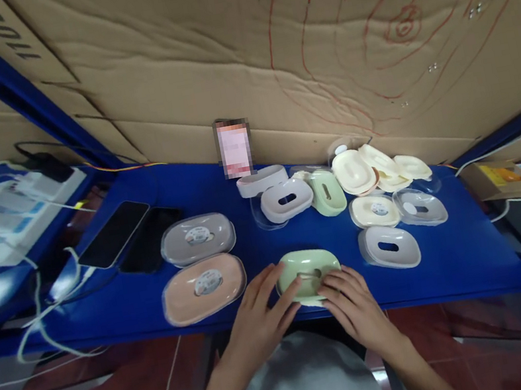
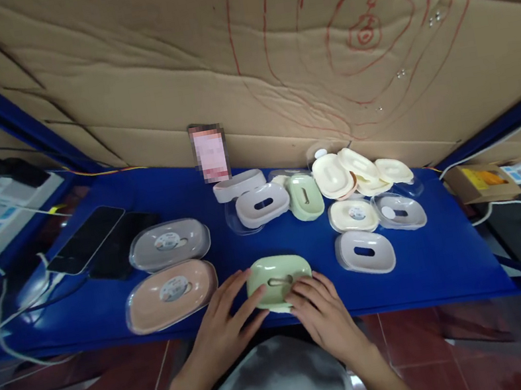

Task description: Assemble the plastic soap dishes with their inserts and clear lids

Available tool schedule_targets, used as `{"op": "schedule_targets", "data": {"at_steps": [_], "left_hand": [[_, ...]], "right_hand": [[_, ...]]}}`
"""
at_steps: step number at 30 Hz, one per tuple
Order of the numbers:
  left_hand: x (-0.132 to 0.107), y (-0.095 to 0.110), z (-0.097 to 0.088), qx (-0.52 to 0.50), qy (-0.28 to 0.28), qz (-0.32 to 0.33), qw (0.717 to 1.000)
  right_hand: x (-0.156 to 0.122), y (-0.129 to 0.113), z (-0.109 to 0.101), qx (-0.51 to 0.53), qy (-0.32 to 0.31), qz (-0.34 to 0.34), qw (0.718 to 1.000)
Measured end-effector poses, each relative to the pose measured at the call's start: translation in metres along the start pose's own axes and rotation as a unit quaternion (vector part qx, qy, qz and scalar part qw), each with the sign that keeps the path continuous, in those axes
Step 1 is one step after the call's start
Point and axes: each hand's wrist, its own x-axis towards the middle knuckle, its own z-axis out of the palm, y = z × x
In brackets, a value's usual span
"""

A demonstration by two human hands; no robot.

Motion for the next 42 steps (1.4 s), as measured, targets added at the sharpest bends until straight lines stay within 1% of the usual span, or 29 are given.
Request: {"op": "schedule_targets", "data": {"at_steps": [2, 4, 6, 8, 10, 12, 13, 14, 16, 18, 20, 22, 24, 27, 30, 32, 34, 36, 38, 41, 42], "left_hand": [[0.002, -0.003, 0.0, -0.01, -0.022, 0.026, 0.999], [0.002, -0.005, 0.002, -0.023, -0.038, 0.039, 0.998], [0.001, -0.007, 0.005, -0.026, -0.042, 0.035, 0.998], [0.0, -0.008, 0.008, -0.027, -0.041, 0.018, 0.999], [0.0, -0.008, 0.011, -0.033, -0.035, -0.001, 0.999], [0.0, -0.008, 0.013, -0.039, -0.027, -0.013, 0.999], [0.001, -0.008, 0.014, -0.043, -0.022, -0.016, 0.999], [0.001, -0.008, 0.015, -0.046, -0.017, -0.017, 0.999], [0.0, -0.008, 0.015, -0.052, -0.009, -0.013, 0.998], [-0.001, -0.009, 0.015, -0.054, -0.003, -0.006, 0.999], [-0.003, -0.01, 0.014, -0.053, 0.0, -0.002, 0.999], [-0.005, -0.012, 0.013, -0.057, 0.002, 0.001, 0.998], [-0.006, -0.013, 0.013, -0.063, 0.006, 0.004, 0.998], [-0.007, -0.014, 0.014, -0.073, 0.015, 0.004, 0.997], [-0.007, -0.015, 0.015, -0.08, 0.02, 0.003, 0.997], [-0.007, -0.015, 0.014, -0.084, 0.021, 0.002, 0.996], [-0.007, -0.015, 0.014, -0.087, 0.021, 0.0, 0.996], [-0.006, -0.015, 0.013, -0.088, 0.02, -0.002, 0.996], [-0.005, -0.014, 0.013, -0.089, 0.019, -0.002, 0.996], [-0.004, -0.013, 0.012, -0.085, 0.018, -0.004, 0.996], [-0.003, -0.013, 0.012, -0.084, 0.018, -0.005, 0.996]], "right_hand": [[-0.003, 0.001, 0.007, -0.019, -0.002, -0.015, 1.0], [-0.005, 0.003, 0.012, -0.031, 0.009, -0.019, 0.999], [-0.004, 0.005, 0.012, -0.032, 0.019, -0.025, 0.999], [0.006, 0.007, 0.006, -0.015, 0.019, -0.04, 0.999], [0.029, 0.01, -0.004, 0.008, 0.037, -0.049, 0.998], [0.064, 0.009, -0.01, 0.024, 0.078, -0.04, 0.996], [0.085, 0.008, -0.009, 0.028, 0.095, -0.026, 0.995], [0.107, 0.005, -0.007, 0.031, 0.095, -0.015, 0.995], [0.149, -0.001, 0.005, 0.039, 0.068, 0.024, 0.997], [0.181, -0.005, 0.021, 0.052, 0.062, 0.046, 0.996], [0.2, -0.005, 0.031, 0.076, 0.076, 0.065, 0.992], [0.206, 0.003, 0.032, 0.113, 0.103, 0.087, 0.984], [0.202, 0.017, 0.024, 0.155, 0.142, 0.114, 0.971], [0.18, 0.038, 0.003, 0.218, 0.213, 0.17, 0.937], [0.14, 0.05, -0.009, 0.267, 0.267, 0.232, 0.896], [0.107, 0.052, -0.01, 0.285, 0.29, 0.264, 0.875], [0.076, 0.05, -0.007, 0.287, 0.31, 0.29, 0.859], [0.052, 0.048, -0.003, 0.272, 0.329, 0.31, 0.849], [0.038, 0.045, 0.0, 0.241, 0.347, 0.321, 0.848], [0.03, 0.04, 0.001, 0.187, 0.352, 0.313, 0.862], [0.029, 0.038, 0.002, 0.167, 0.345, 0.306, 0.872]]}}
